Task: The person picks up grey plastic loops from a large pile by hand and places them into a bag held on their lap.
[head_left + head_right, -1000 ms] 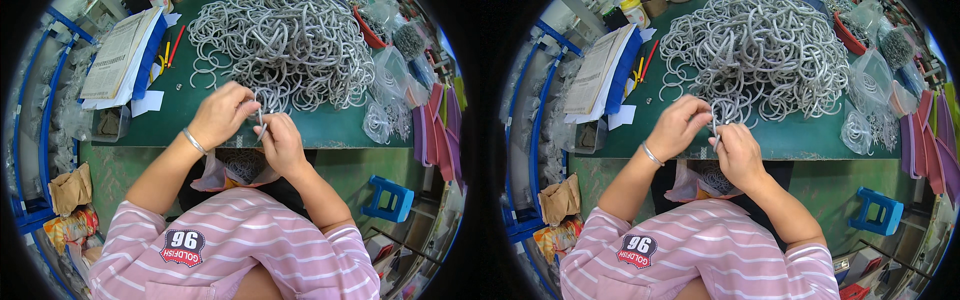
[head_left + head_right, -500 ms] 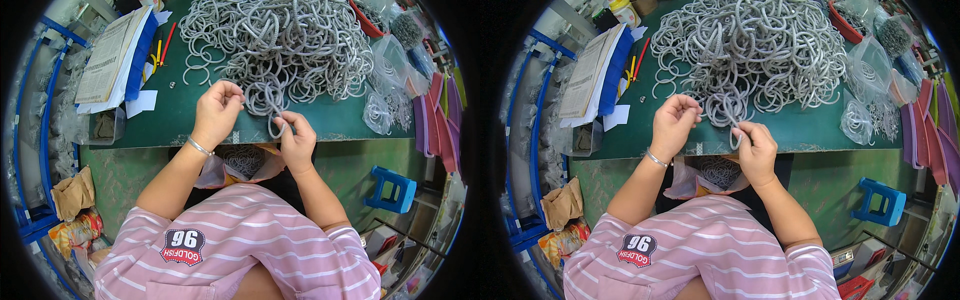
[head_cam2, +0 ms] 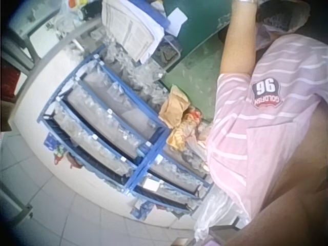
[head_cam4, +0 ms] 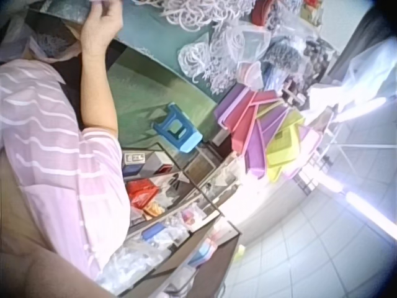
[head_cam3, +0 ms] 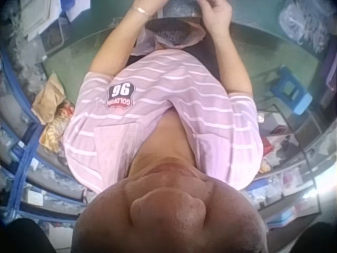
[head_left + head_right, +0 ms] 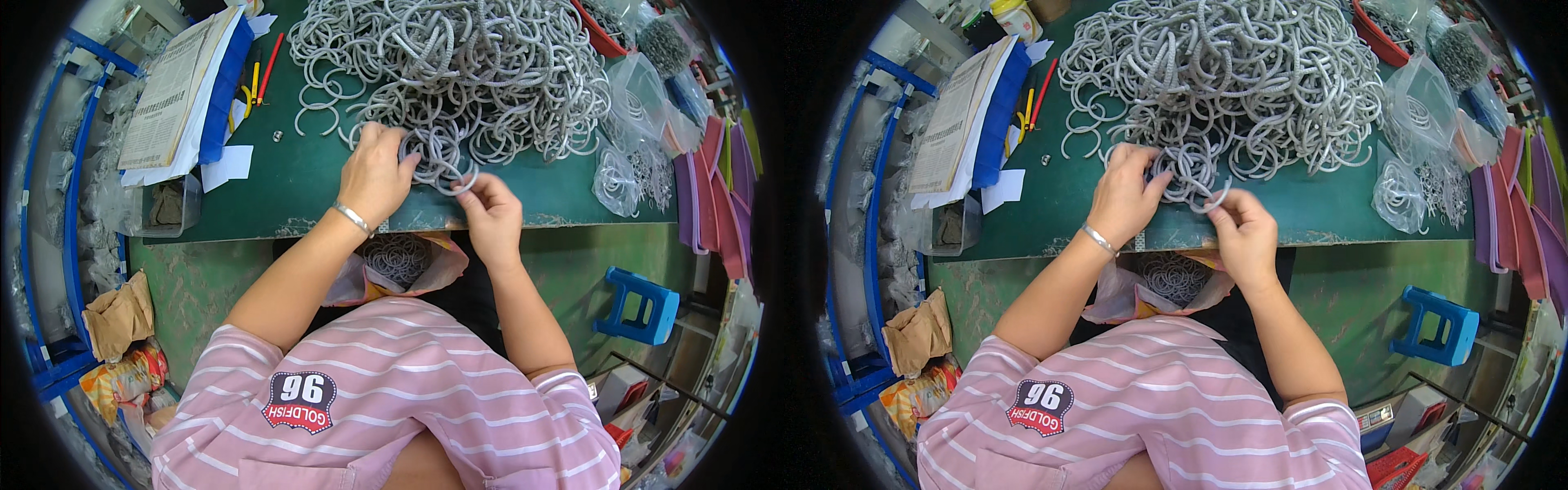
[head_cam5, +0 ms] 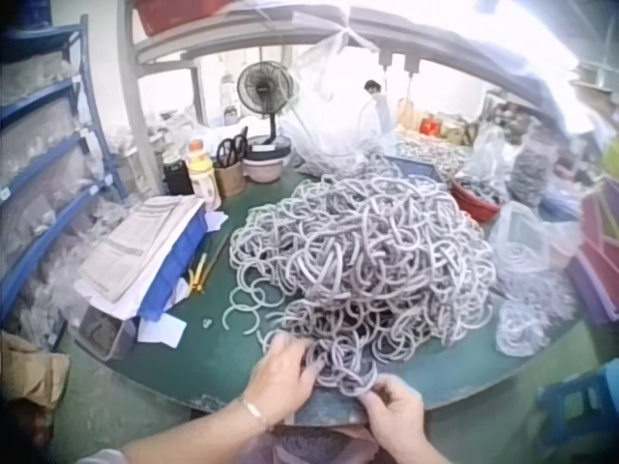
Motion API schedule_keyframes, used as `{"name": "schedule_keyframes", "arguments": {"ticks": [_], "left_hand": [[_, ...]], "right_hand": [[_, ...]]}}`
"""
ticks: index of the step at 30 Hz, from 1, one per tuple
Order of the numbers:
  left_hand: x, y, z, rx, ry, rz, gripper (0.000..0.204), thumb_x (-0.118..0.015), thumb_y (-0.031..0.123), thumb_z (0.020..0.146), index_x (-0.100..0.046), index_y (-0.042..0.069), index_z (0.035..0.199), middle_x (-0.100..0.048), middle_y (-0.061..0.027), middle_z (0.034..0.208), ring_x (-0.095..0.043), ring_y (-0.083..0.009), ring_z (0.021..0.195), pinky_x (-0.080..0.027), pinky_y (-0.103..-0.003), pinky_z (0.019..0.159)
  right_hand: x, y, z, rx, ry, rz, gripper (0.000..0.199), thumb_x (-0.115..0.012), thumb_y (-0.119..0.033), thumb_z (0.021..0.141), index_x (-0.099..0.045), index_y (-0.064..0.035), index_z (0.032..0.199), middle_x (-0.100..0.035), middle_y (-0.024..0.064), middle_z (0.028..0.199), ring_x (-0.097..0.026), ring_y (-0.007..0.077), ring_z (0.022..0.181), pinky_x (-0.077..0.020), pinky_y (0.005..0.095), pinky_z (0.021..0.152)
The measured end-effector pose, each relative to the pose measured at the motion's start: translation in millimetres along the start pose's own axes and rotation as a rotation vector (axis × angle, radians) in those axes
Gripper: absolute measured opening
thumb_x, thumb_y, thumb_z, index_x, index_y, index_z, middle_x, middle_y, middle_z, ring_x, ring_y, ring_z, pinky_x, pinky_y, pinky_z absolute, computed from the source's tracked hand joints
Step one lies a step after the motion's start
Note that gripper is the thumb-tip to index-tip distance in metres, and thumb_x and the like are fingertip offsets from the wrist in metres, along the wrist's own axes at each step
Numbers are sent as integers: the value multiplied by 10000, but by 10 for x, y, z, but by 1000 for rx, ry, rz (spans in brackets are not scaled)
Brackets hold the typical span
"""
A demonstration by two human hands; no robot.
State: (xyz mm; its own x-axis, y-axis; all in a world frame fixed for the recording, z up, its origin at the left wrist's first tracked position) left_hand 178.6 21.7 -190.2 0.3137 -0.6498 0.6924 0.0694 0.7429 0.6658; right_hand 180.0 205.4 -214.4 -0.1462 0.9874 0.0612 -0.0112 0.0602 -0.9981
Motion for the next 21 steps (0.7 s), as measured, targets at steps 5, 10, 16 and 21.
{"name": "schedule_keyframes", "arguments": {"ticks": [5,10,16,21], "left_hand": [[-12,-67,155,109,-137,-7,221,-688,147,809,-589,-23,909,-619,-137,835,-631,-243,717,-504,-337,672],[8,-268,281,296,-240,-433,199,-622,92,859,-594,-37,1008,-651,-58,801,-592,-114,662,-476,-253,582],[586,-65,436,487,-209,-884,94,-598,85,889,-598,7,941,-568,-10,707,-484,-65,540,-350,-205,405],[491,-36,-122,417,-146,-711,156,-559,14,912,-511,-14,1057,-588,-13,771,-524,-52,656,-434,-205,599]], "right_hand": [[-102,-275,-116,569,-49,-591,156,-654,30,763,-657,-36,904,-647,104,841,-621,288,782,-481,374,732],[-199,-373,-113,729,-17,-538,108,-625,6,823,-633,-25,926,-646,77,815,-632,257,774,-480,349,730],[21,-59,77,-56,-17,131,172,-505,-131,987,-595,15,986,-658,50,815,-613,104,788,-498,252,742],[70,-18,-148,63,-26,-73,154,-604,-80,919,-599,14,1041,-653,57,899,-605,105,803,-502,245,743]]}}
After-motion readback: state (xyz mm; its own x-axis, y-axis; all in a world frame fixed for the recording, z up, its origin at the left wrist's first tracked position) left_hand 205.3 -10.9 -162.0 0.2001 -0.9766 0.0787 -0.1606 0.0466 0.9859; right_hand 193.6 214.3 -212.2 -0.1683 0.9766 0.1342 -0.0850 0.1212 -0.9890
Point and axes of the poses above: each hand's wrist, its own z-axis towards the middle knuckle, its own x-axis out of the back of the hand, y = z × x, the point moved 4 cm from there along z, towards the middle knuckle
